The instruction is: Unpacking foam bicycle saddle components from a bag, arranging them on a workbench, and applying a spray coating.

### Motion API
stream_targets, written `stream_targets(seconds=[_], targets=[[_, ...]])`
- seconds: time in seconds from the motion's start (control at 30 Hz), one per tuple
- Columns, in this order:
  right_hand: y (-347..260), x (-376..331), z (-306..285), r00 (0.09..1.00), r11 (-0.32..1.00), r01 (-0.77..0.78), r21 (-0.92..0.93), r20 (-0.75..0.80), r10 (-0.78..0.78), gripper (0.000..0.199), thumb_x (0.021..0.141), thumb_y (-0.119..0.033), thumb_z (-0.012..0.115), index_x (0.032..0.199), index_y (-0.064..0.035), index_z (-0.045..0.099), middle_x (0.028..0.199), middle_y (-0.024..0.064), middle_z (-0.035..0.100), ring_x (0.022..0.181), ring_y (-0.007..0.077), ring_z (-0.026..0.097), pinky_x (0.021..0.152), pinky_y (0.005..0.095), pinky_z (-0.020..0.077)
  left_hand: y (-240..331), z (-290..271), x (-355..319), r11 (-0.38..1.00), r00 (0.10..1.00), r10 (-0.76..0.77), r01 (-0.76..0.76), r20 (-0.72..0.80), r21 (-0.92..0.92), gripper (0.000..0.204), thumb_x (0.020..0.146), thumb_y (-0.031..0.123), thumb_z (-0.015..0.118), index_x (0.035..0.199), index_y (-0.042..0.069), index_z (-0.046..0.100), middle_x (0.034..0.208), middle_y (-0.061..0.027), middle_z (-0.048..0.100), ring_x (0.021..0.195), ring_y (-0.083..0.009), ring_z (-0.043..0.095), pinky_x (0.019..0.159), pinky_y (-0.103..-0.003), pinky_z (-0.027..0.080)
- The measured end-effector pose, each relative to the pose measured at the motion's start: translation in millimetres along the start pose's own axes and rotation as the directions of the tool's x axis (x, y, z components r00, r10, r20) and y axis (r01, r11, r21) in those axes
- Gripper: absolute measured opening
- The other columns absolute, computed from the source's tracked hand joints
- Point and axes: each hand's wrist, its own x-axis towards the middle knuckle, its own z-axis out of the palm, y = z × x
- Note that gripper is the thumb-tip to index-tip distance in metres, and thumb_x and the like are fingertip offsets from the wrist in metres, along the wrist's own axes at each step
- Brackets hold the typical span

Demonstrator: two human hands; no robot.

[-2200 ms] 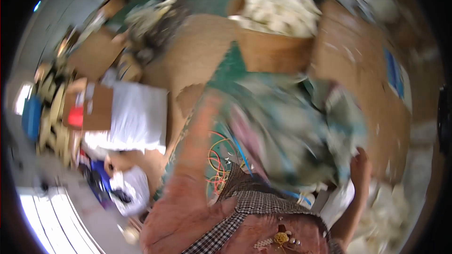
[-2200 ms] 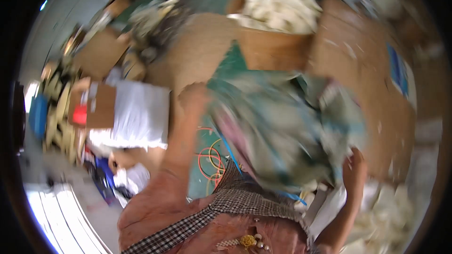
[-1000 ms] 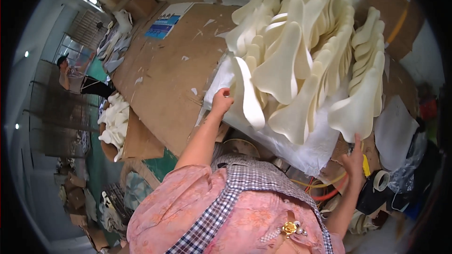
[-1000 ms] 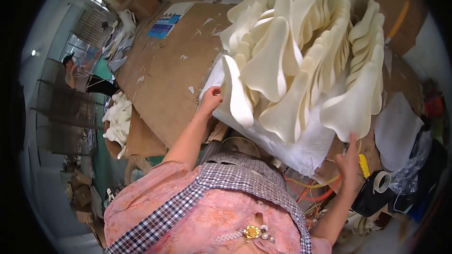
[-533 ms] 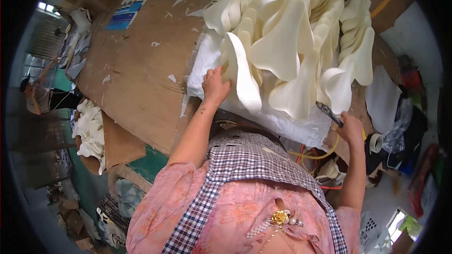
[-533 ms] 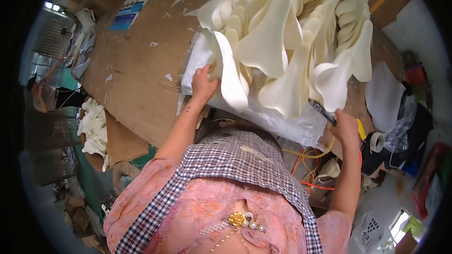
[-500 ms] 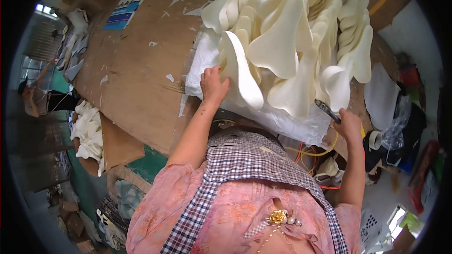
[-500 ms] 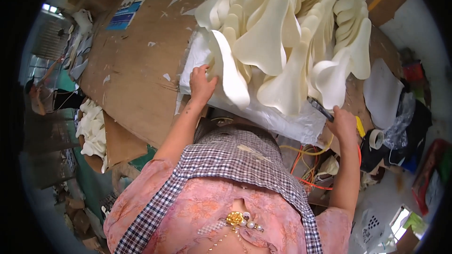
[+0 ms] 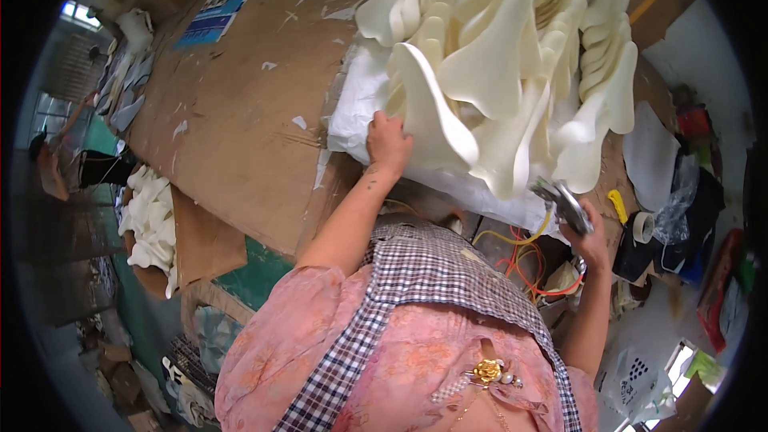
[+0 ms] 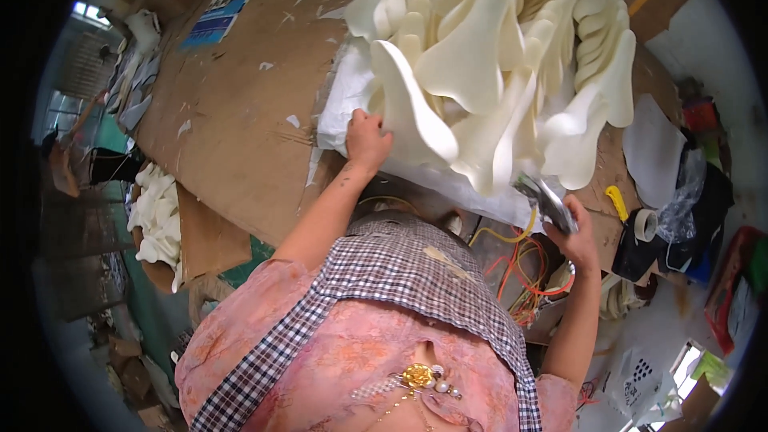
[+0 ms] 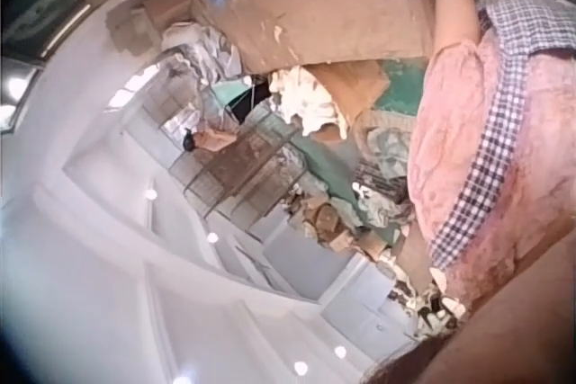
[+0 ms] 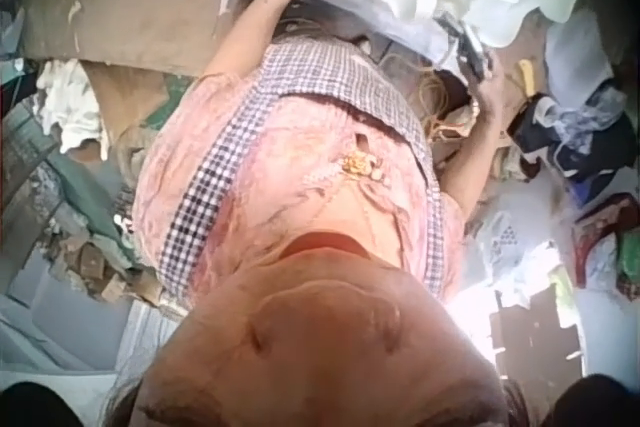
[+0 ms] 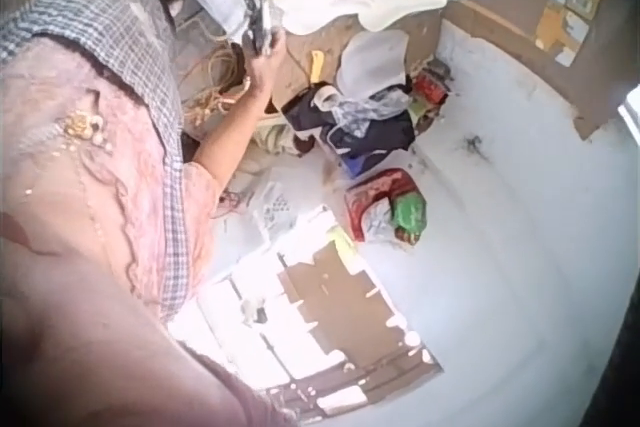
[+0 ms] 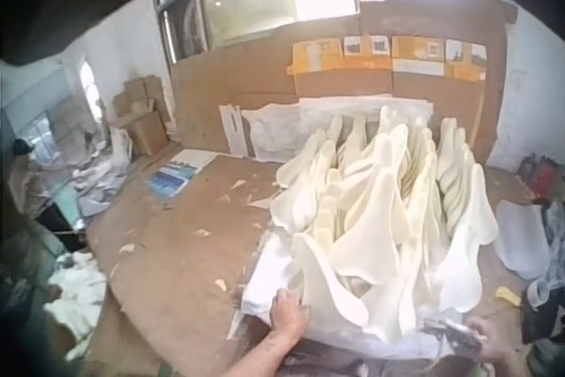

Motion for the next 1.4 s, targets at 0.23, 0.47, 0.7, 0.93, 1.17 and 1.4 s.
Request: stream_targets(seconds=[0.23, 0.47, 0.7, 0.93, 1.17, 1.4], targets=[[-112.3, -52.8, 47.9, 0.969, 0.808, 0.244, 0.537, -0.161, -0.186, 0.058, 0.081, -0.016, 0.060, 0.130, -0.0003, 0.032, 0.093, 0.0075, 0.054, 0.089, 0.0184, 0.052, 0.084, 0.0346, 0.0403, 18.1, -65.4, 13.6, 0.773, 0.991, 0.062, -0.122, -0.117, -0.623, 0.021, 0.073, 0.014, 0.060, 0.080, 0.002, 0.045, 0.076, -0.0159, 0.056, 0.071, -0.0360, 0.056, 0.066, -0.042, 0.046], [-170.6, -64.4, 67.3, 0.984, 0.882, 0.166, 0.442, -0.020, -0.175, 0.063, 0.075, 0.001, 0.062, 0.133, 0.0020, 0.036, 0.107, 0.0116, 0.058, 0.095, 0.0170, 0.056, 0.088, 0.0305, 0.0414, 10.8, -73.6, 73.7, 0.800, 0.982, 0.087, -0.170, -0.170, -0.575, 0.035, 0.082, 0.011, 0.054, 0.115, 0.002, 0.052, 0.097, -0.0208, 0.060, 0.090, -0.0354, 0.059, 0.079, -0.040, 0.047], [-228.3, -54.5, 106.1, 0.929, 0.791, 0.342, 0.507, -0.306, -0.206, 0.064, 0.075, 0.001, 0.061, 0.134, 0.0026, 0.034, 0.087, 0.0096, 0.057, 0.077, 0.0156, 0.056, 0.072, 0.0279, 0.0482, -26.2, -59.5, 80.5, 0.820, 0.982, 0.124, -0.182, -0.143, -0.543, 0.035, 0.083, 0.010, 0.051, 0.116, 0.002, 0.056, 0.106, -0.0215, 0.060, 0.098, -0.0350, 0.057, 0.086, -0.040, 0.044], [-218.1, -71.1, 122.6, 0.975, 0.869, 0.223, 0.442, -0.119, -0.190, 0.067, 0.076, -0.007, 0.066, 0.134, 0.0027, 0.034, 0.093, 0.0100, 0.058, 0.083, 0.0187, 0.057, 0.080, 0.0327, 0.0450, -77.2, -72.2, 85.1, 0.818, 0.992, 0.010, -0.080, -0.125, -0.570, 0.034, 0.083, 0.012, 0.051, 0.114, 0.002, 0.058, 0.106, -0.0211, 0.061, 0.098, -0.0335, 0.058, 0.089, -0.038, 0.044], [-219.4, -73.3, 139.3, 0.994, 0.902, 0.103, 0.420, -0.028, -0.101, 0.072, 0.079, -0.021, 0.068, 0.136, 0.0016, 0.030, 0.102, 0.0095, 0.057, 0.090, 0.0194, 0.055, 0.084, 0.0338, 0.0430, -169.8, -78.5, 96.4, 0.829, 0.940, -0.190, -0.002, -0.285, -0.560, 0.031, 0.084, 0.013, 0.054, 0.114, 0.002, 0.058, 0.105, -0.0196, 0.062, 0.094, -0.0315, 0.062, 0.082, -0.036, 0.047], [-196.1, -104.6, 139.4, 0.996, 0.933, 0.057, 0.355, -0.086, -0.028, 0.068, 0.080, -0.017, 0.067, 0.136, 0.0003, 0.032, 0.096, 0.0082, 0.057, 0.084, 0.0166, 0.056, 0.077, 0.0309, 0.0460, -183.6, -70.5, 73.5, 0.969, 0.977, -0.047, -0.006, -0.206, -0.249, 0.042, 0.072, 0.014, 0.069, 0.110, 0.000, 0.054, 0.108, -0.0167, 0.057, 0.100, -0.0310, 0.055, 0.088, -0.039, 0.043]])
